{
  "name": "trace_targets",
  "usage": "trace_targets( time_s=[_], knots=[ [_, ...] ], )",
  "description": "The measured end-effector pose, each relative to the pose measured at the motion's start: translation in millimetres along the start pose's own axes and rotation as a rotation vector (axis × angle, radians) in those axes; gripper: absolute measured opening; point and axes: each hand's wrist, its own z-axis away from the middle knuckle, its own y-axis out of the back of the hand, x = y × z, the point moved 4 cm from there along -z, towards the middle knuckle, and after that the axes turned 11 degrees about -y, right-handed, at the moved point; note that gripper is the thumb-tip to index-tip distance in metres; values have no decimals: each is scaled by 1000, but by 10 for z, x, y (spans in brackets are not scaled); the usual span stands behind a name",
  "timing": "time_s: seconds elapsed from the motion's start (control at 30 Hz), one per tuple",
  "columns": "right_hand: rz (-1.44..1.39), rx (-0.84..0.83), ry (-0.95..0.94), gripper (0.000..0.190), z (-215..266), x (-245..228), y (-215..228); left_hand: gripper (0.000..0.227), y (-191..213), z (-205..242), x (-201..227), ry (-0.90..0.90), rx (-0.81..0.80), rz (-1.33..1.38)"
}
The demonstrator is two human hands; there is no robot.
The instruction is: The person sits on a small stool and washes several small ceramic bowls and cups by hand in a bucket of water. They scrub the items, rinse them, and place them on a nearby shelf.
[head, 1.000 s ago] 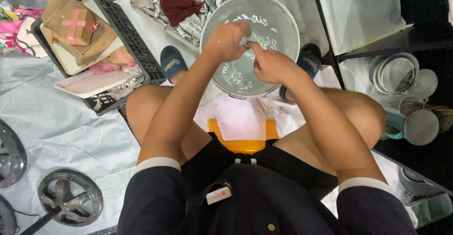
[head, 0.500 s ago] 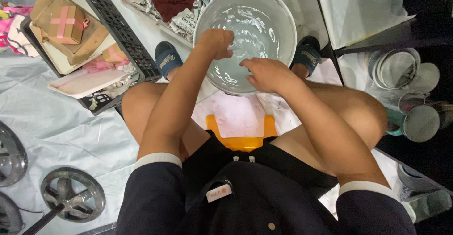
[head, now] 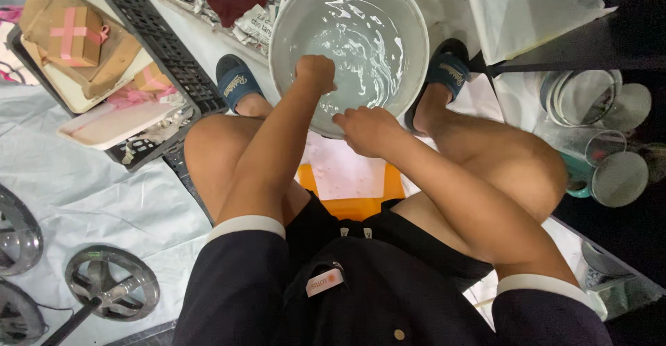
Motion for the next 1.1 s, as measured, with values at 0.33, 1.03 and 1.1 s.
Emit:
trace_targets(
  time_s=[0.33,1.03,1.1],
  knots=[
    [-345,312,-29,42,103,683,657,38,-237,-629,216,-73,-30,-99],
    [-376,402,-170,39,272,1030,970,38,1514,780,597,-525,821,610],
    [-402,399,-134,43,205,921,915,40,1572,954,532,-556,848,594]
  ],
)
